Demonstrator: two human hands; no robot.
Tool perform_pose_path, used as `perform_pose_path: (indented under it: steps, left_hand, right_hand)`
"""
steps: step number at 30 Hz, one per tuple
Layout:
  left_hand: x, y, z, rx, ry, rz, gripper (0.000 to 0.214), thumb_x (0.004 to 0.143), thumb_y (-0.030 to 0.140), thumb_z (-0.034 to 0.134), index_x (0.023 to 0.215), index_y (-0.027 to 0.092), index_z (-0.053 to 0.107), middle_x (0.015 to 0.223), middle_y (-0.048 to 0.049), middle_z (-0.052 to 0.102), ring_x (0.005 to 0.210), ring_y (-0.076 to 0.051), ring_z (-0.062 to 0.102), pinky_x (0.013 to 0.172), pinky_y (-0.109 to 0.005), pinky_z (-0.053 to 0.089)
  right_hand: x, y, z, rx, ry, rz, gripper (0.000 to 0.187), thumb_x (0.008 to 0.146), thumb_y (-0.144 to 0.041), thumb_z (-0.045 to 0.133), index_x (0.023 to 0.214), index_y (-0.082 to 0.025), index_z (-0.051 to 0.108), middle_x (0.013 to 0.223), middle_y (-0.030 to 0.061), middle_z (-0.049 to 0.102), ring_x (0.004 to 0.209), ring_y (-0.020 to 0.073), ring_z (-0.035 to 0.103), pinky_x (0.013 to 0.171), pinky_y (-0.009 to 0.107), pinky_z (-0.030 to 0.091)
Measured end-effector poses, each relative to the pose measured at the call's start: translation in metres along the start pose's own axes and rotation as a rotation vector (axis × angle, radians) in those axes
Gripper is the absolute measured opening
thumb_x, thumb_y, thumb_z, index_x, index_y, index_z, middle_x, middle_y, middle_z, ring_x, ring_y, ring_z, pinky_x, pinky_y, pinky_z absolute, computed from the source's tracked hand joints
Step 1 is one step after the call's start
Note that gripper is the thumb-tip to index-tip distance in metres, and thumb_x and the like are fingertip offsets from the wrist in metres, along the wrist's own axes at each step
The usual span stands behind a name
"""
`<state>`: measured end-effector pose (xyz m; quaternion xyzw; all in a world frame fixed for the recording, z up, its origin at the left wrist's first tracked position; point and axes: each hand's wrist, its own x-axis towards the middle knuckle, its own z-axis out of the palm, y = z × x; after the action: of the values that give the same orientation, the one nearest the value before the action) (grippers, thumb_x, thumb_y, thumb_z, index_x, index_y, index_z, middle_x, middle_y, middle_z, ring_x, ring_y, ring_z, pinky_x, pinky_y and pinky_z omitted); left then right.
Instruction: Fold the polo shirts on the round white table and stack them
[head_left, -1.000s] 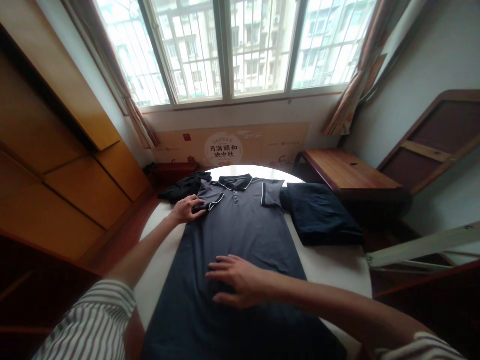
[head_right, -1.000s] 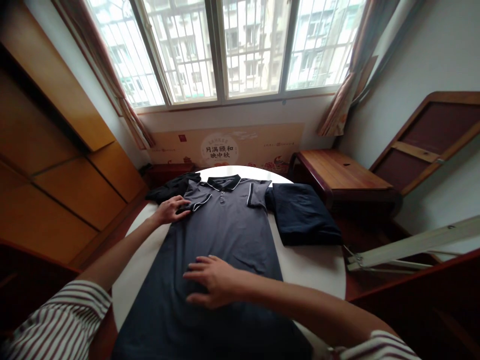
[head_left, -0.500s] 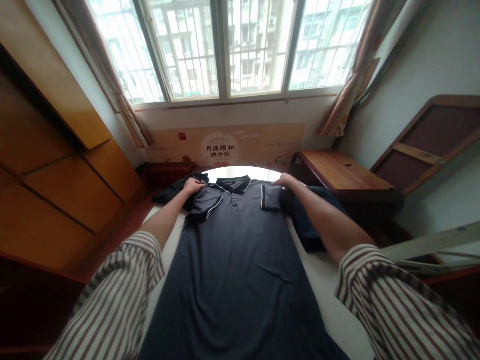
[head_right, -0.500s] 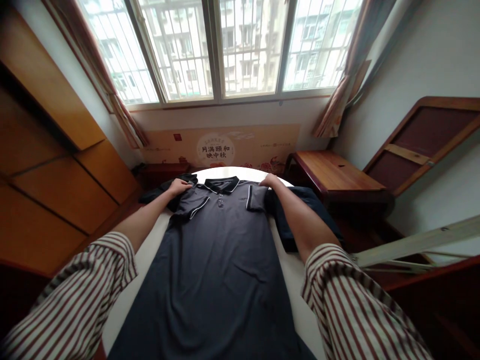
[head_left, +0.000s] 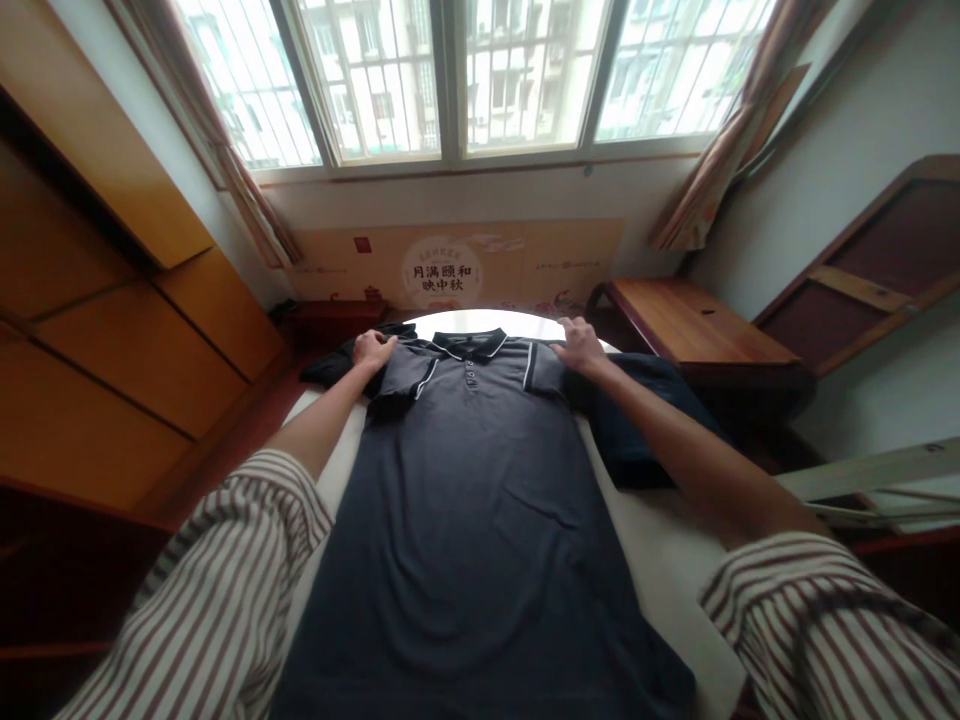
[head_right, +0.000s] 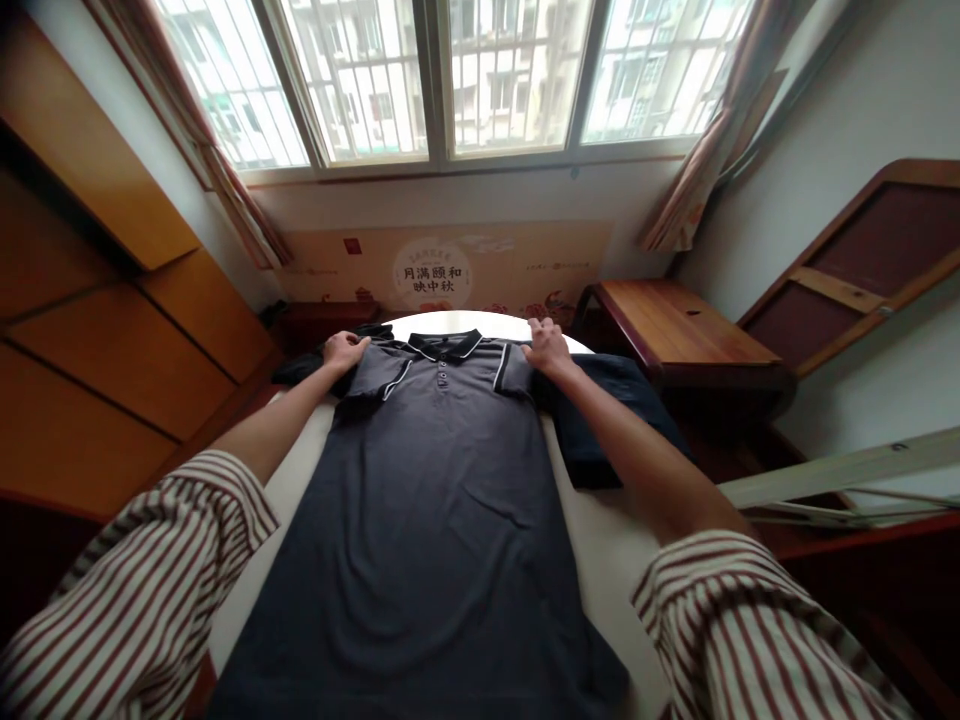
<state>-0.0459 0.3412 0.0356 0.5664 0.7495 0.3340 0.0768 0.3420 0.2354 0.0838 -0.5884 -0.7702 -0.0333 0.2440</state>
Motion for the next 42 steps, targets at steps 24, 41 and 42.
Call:
perform_pose_path:
  steps: [24, 41, 42]
  left_hand:
    - [-0.363, -0.101, -0.170, -0.101, -0.643, 1.128, 0.051, 0.087, 0.011, 0.053, 0.137, 0.017, 0.052, 0.109, -0.0143, 0.068, 0.098, -0.025, 0.065, 0.084, -0.038, 0.060]
    - [-0.366, -0.069, -0.155, -0.327, -0.561, 1.012, 0.033, 0.099, 0.013, 0.047, 0.126, 0.020, 0.065, 0.088, -0.0054, 0.062, 0.077, -0.013, 0.061, 0.069, -0.022, 0.053]
    - [-0.365, -0.070, -0.156, -0.338, -0.569, 1.013, 0.034, 0.099, 0.013, 0.047, 0.127, 0.019, 0.065, 0.086, -0.0046, 0.061, 0.074, -0.012, 0.060, 0.067, -0.021, 0.052]
  right_hand:
    - [-0.344, -0.131, -0.035, 0.091, -0.124, -0.465, 0.022, 0.096, -0.010, 0.046, 0.101, -0.014, 0.067, 0.096, 0.0116, 0.069, 0.093, 0.0240, 0.062, 0.081, 0.040, 0.053]
    - [-0.308, -0.134, -0.029, 0.040, 0.096, -0.424, 0.021, 0.099, -0.010, 0.044, 0.109, -0.012, 0.062, 0.070, 0.0020, 0.057, 0.063, 0.0162, 0.051, 0.063, 0.029, 0.043]
    - [-0.307, -0.132, -0.029, 0.048, 0.083, -0.457, 0.020, 0.100, -0.011, 0.045, 0.110, -0.011, 0.062, 0.070, 0.0014, 0.057, 0.061, 0.0155, 0.050, 0.063, 0.029, 0.043]
